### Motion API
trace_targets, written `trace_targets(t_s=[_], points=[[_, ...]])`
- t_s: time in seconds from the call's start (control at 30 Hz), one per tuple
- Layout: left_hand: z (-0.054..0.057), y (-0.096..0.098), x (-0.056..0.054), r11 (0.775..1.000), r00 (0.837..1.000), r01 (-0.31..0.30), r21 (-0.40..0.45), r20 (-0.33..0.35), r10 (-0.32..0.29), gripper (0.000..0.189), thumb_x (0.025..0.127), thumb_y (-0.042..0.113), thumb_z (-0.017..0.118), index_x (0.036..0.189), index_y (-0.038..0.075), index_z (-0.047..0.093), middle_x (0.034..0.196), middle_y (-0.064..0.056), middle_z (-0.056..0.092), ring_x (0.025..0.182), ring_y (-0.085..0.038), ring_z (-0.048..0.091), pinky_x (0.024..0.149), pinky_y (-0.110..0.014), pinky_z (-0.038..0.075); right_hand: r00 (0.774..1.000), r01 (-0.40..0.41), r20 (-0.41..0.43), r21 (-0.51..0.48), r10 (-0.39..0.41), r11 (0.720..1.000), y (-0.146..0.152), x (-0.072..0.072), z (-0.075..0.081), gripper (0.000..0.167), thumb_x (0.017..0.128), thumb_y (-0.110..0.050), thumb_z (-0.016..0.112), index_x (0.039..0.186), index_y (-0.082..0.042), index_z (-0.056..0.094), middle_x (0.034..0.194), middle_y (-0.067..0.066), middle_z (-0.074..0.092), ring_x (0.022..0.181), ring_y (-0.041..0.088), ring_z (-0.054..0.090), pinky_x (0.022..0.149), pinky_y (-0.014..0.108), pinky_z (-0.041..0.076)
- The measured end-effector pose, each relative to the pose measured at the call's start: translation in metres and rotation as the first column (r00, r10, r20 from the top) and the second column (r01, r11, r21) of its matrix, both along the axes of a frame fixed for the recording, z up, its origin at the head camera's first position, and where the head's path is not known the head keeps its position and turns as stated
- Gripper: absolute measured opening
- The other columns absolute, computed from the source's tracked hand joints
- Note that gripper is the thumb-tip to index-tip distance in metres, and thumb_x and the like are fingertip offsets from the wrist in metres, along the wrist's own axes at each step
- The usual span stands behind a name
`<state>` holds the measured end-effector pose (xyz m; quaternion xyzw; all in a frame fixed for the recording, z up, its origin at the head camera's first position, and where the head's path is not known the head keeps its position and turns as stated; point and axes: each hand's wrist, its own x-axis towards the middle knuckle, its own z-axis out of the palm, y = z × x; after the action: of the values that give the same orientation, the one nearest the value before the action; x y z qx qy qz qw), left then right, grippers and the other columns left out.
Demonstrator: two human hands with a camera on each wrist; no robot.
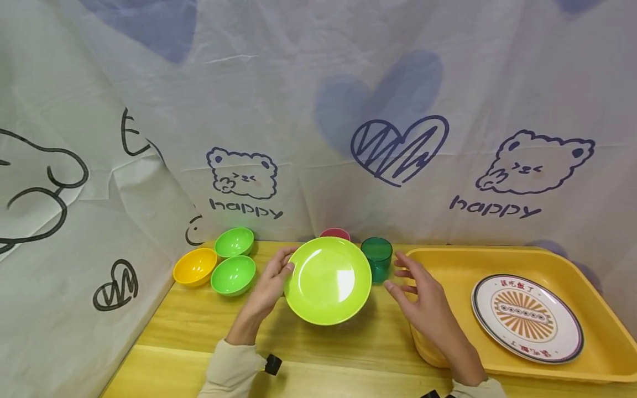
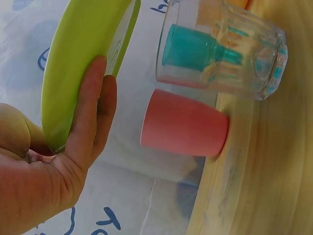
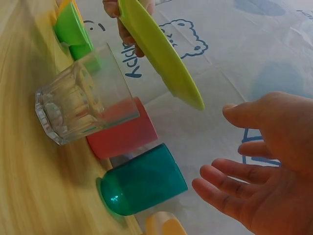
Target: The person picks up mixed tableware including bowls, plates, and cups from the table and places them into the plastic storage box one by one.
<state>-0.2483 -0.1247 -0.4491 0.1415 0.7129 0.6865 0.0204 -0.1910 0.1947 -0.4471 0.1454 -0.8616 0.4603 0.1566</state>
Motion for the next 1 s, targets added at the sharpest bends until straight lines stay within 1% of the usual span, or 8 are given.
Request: trace_targets(t_s=[0.13,0.3,0.43,0.6,0.7,0.77,0.87,1.0], points=[[0.000,0.007,0.004,1.000,1.000,0.024,-0.014,-0.008,-0.024,0.039,0.107,-0.003,0.032,0.145,-0.007,0.040,0.142,-0.029,0.053,0.121,-0.033,0.058,0.100,-0.035,0.052,1.000,-0.020,0.019,-0.007,0.020,1.000,-0.002,0.001,0.000,0.059,0.099,-0.017,0.071,0.152,-0.006,0.046,0.134,0.017,0.062,0.114,0.035,0.066,0.086,0.042,0.060],[-0.001,0.016,0.007,0.999,0.999,0.042,-0.027,-0.021,-0.043,0.039,0.107,-0.003,0.032,0.144,-0.007,0.041,0.141,-0.028,0.054,0.119,-0.032,0.058,0.096,-0.032,0.052,0.999,-0.041,0.029,-0.010,0.041,0.999,-0.005,0.000,-0.003,0.060,0.099,-0.018,0.070,0.152,-0.003,0.045,0.136,0.018,0.061,0.114,0.035,0.066,0.086,0.041,0.061],[-0.003,0.022,0.008,0.998,0.998,0.056,-0.039,-0.036,-0.057,0.038,0.106,-0.004,0.033,0.144,-0.008,0.040,0.141,-0.029,0.054,0.121,-0.032,0.057,0.097,-0.032,0.051,0.996,-0.060,0.061,-0.016,0.061,0.998,-0.010,-0.001,-0.006,0.062,0.099,-0.021,0.071,0.151,-0.001,0.045,0.138,0.018,0.059,0.114,0.035,0.065,0.086,0.038,0.061],[-0.003,0.028,0.011,0.996,0.996,0.076,-0.042,-0.054,-0.078,0.039,0.106,-0.005,0.033,0.144,-0.009,0.039,0.141,-0.029,0.053,0.125,-0.035,0.054,0.102,-0.037,0.050,0.994,-0.062,0.090,-0.010,0.063,0.998,-0.015,-0.001,-0.009,0.069,0.096,-0.022,0.075,0.153,0.000,0.043,0.132,0.020,0.062,0.104,0.032,0.069,0.078,0.030,0.062],[-0.003,0.030,0.013,0.996,0.995,0.076,-0.052,-0.058,-0.079,0.039,0.107,-0.004,0.033,0.145,-0.008,0.039,0.143,-0.029,0.052,0.126,-0.035,0.055,0.103,-0.039,0.050,0.995,-0.052,0.088,-0.002,0.052,0.999,-0.018,0.000,-0.009,0.072,0.094,-0.018,0.077,0.153,0.003,0.041,0.129,0.023,0.062,0.098,0.031,0.070,0.073,0.026,0.061],[-0.003,0.031,0.014,0.996,0.996,0.072,-0.059,-0.056,-0.075,0.039,0.107,-0.003,0.033,0.146,-0.007,0.039,0.144,-0.027,0.052,0.127,-0.035,0.054,0.104,-0.040,0.049,0.997,-0.035,0.075,0.013,0.034,0.999,-0.019,0.001,-0.008,0.072,0.094,-0.015,0.077,0.153,0.004,0.041,0.130,0.025,0.062,0.098,0.032,0.070,0.071,0.024,0.061],[-0.002,0.033,0.015,0.995,0.995,0.068,-0.070,-0.065,-0.073,0.040,0.107,-0.003,0.034,0.147,-0.005,0.039,0.145,-0.025,0.052,0.130,-0.034,0.052,0.105,-0.039,0.048,0.998,-0.007,0.059,0.028,0.006,1.000,-0.019,0.003,-0.007,0.071,0.092,-0.010,0.076,0.152,0.004,0.041,0.136,0.027,0.060,0.104,0.036,0.069,0.071,0.025,0.061],[-0.002,0.035,0.016,0.994,0.993,0.084,-0.071,-0.080,-0.090,0.039,0.108,-0.003,0.034,0.146,-0.004,0.039,0.143,-0.025,0.053,0.127,-0.033,0.053,0.102,-0.036,0.050,0.996,0.000,0.094,-0.002,0.000,1.000,-0.019,0.003,-0.004,0.069,0.093,-0.002,0.073,0.153,0.004,0.040,0.139,0.030,0.056,0.107,0.044,0.068,0.071,0.028,0.062]])
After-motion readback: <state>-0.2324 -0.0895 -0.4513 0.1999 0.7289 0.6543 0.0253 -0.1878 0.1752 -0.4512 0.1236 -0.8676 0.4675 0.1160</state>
